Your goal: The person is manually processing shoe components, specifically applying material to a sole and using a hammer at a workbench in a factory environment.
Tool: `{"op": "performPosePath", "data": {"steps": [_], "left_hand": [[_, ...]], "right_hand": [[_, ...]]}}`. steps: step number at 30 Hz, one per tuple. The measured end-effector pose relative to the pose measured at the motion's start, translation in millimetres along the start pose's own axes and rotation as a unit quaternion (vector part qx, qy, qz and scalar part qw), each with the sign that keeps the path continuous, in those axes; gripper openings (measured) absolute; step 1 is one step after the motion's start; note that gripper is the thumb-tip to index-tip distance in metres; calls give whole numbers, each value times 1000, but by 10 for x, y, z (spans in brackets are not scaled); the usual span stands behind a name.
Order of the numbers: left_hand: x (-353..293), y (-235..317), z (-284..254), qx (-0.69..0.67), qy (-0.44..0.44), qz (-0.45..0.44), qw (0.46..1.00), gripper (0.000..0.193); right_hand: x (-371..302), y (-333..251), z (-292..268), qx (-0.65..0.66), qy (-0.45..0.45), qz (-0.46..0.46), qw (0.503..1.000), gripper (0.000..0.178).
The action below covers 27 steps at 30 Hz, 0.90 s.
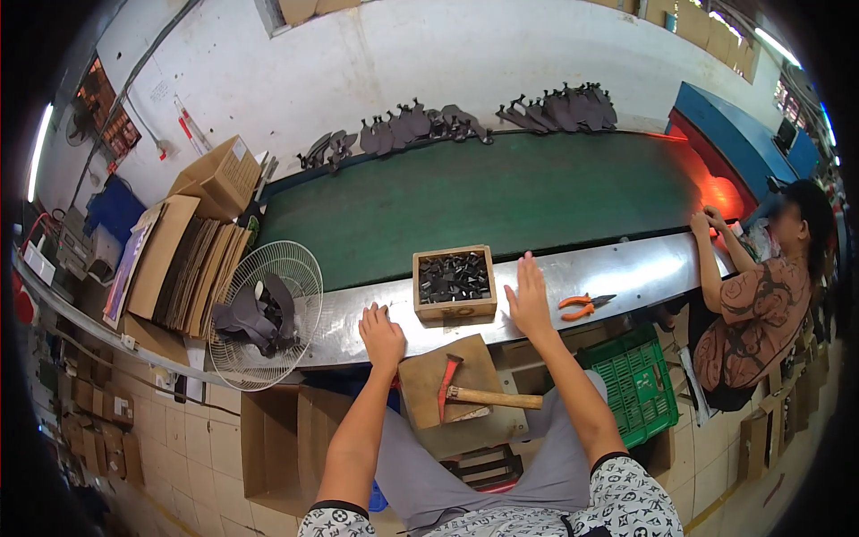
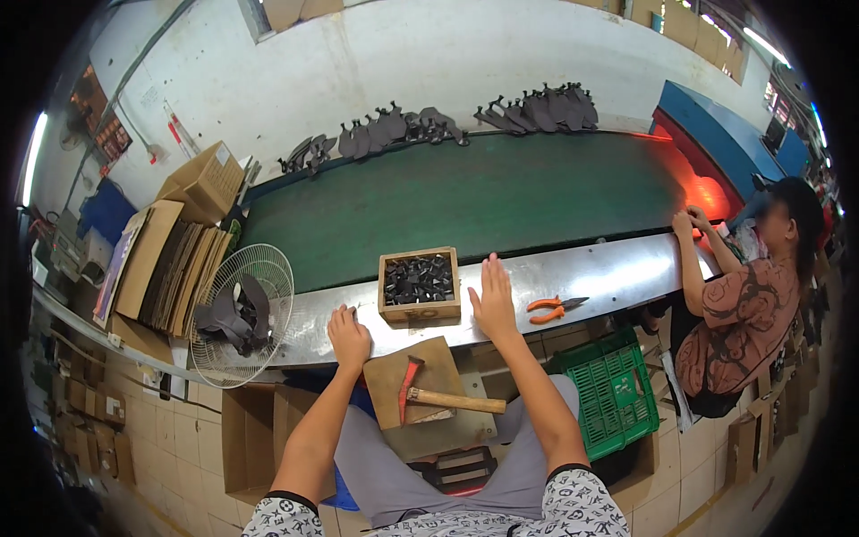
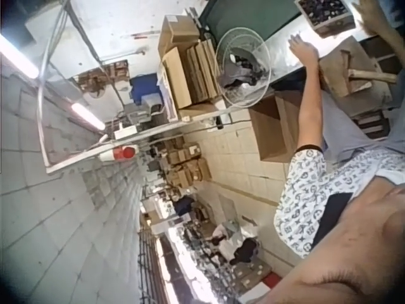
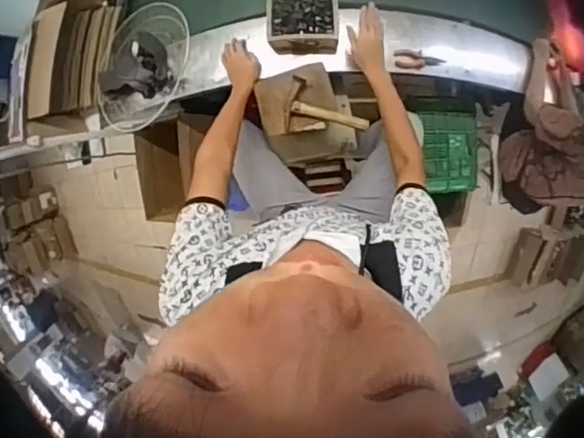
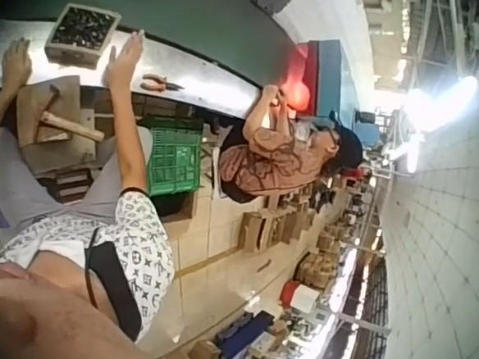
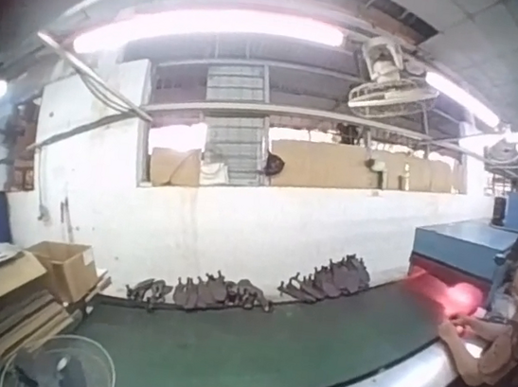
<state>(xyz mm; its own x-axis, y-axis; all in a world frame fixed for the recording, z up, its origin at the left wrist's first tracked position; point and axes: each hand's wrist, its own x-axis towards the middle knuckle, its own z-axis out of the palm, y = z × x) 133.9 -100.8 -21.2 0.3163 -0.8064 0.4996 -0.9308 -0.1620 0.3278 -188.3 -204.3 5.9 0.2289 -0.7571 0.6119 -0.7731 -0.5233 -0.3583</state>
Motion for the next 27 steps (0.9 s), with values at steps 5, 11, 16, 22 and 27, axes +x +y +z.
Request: {"op": "performPosePath", "data": {"steps": [5,11,16,22,27], "left_hand": [[17,244,107,-34,-49,-21,998,43],[-5,108,86,2,-42,-26,999,45],[34,208,127,-15,-38,-18,999,45],[23,104,94,-15,-25,-23,999,44],[5,121,67,-15,-48,-32,998,46]], "right_hand": [[-220,381,-26,-84,-156,41,983,64],[-173,230,-116,12,-55,20,998,59],[-262,340,-22,-93,-100,18,990,55],[-285,294,84,-49,-90,15,995,53],[-303,246,43,-49,-69,16,996,53]]}}
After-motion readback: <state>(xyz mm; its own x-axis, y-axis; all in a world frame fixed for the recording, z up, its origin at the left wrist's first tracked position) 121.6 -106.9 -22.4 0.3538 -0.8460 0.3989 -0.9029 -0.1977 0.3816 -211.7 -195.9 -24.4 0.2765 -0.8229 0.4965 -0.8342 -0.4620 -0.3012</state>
